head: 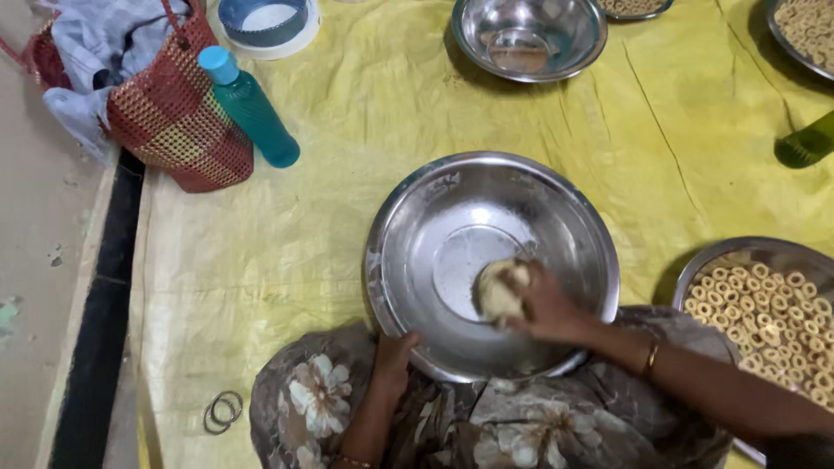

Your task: The person kneads a lump of dough in a metal bowl, then transfers it to a wooden board. They roll the dough into a log, cut it into small pieces, and roll each piece into a thin cylinder on the board.

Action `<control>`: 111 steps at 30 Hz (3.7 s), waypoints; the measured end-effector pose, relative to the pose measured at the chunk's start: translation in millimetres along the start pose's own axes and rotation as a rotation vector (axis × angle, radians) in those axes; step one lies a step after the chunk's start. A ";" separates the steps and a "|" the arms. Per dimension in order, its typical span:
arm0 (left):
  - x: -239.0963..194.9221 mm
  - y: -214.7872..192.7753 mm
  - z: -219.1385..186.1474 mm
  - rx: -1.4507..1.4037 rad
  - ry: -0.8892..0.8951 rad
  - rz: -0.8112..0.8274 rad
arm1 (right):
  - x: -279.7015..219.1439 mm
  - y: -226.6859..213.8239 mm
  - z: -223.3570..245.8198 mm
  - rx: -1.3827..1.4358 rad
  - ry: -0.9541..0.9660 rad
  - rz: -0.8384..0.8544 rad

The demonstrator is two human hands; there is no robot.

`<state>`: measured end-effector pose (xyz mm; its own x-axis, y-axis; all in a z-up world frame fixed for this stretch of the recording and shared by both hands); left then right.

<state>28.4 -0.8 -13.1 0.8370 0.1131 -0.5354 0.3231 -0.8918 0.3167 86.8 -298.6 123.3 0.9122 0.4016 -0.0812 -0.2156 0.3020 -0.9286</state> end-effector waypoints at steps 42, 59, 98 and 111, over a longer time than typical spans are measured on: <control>-14.4 5.6 -5.0 -0.031 -0.039 -0.008 | 86.3 29.9 64.7 0.027 -0.023 0.059; -14.6 7.3 -2.1 -0.023 -0.021 0.023 | 27.0 10.8 67.0 -0.232 -0.455 0.336; 5.3 7.1 -4.3 -0.015 0.003 0.022 | 22.5 2.7 98.5 -0.308 -0.412 -0.404; 20.2 27.9 -122.6 0.455 0.683 -0.372 | 14.9 20.7 71.1 -0.270 -0.382 -0.374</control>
<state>108.4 30.3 80.8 0.8401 0.5354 0.0867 0.5410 -0.8163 -0.2025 71.2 -224.9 128.7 0.7086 0.6079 0.3583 0.2375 0.2727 -0.9323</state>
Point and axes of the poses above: each hand's wrist, its own x-axis towards the middle knuckle, its own y-axis out of the palm, z = x × y, the point moved 4 cm from there along x, towards the middle knuckle, and after that the axes turned 8 degrees about -z, right-handed, at the moved point
